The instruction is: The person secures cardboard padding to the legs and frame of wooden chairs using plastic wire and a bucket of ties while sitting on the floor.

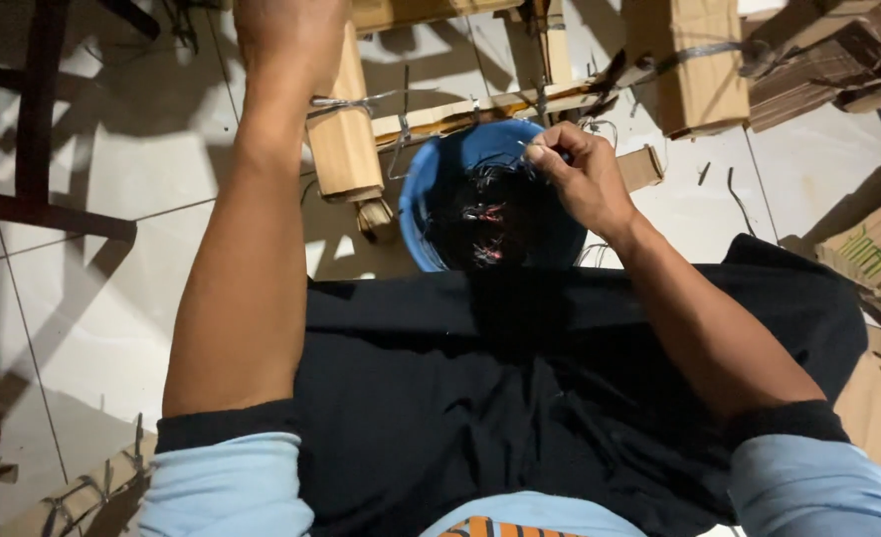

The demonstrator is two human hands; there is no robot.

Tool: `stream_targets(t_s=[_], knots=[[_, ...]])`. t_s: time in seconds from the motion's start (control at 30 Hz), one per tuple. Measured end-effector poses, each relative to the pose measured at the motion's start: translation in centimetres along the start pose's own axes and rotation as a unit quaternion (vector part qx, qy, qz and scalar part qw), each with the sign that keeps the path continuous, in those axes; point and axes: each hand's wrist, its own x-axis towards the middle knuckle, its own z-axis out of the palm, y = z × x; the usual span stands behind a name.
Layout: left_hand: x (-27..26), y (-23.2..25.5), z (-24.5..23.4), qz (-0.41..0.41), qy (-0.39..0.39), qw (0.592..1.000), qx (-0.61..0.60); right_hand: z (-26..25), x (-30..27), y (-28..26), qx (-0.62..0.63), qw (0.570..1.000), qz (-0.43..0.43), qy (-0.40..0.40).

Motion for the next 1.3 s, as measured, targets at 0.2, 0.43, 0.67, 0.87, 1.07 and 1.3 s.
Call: stream_targets(t_s=[0.2, 0.43, 0.67, 0.87, 1.07, 1.3], knots=[[-0.9, 1.6, -0.2, 0.015, -0.001, 1.000, -0.005, -0.4, -0.1, -1.3, -0.038, 0.999, -0.015, -0.006], [-2.1, 3.1, -0.9, 0.044, -0.013, 0.999, -0.022, 0.9, 0.6, 5.8, -0.346, 0.884, 0.132, -0.286], [-0.6, 1.6, 0.2, 0.174, 0.016, 0.983, -0.047, 3.5, 2.4, 11.5, -0.361, 0.908, 0.184, -0.106], [0.0, 0.8, 0.3, 0.110, 0.028, 0.993, 0.020, 5.7, 6.2, 18.4, -0.437, 0.863, 0.176, -0.183], [-0.1, 1.2, 0.4, 0.059, 0.007, 0.997, 0.043, 8.2, 8.3, 24.7, -0.608, 0.780, -0.065, -0.136], [-0.3, 2.0, 0.2, 0.012, 0.003, 1.000, 0.020, 10.3, 7.8, 33.7, -0.665, 0.740, -0.098, 0.004]])
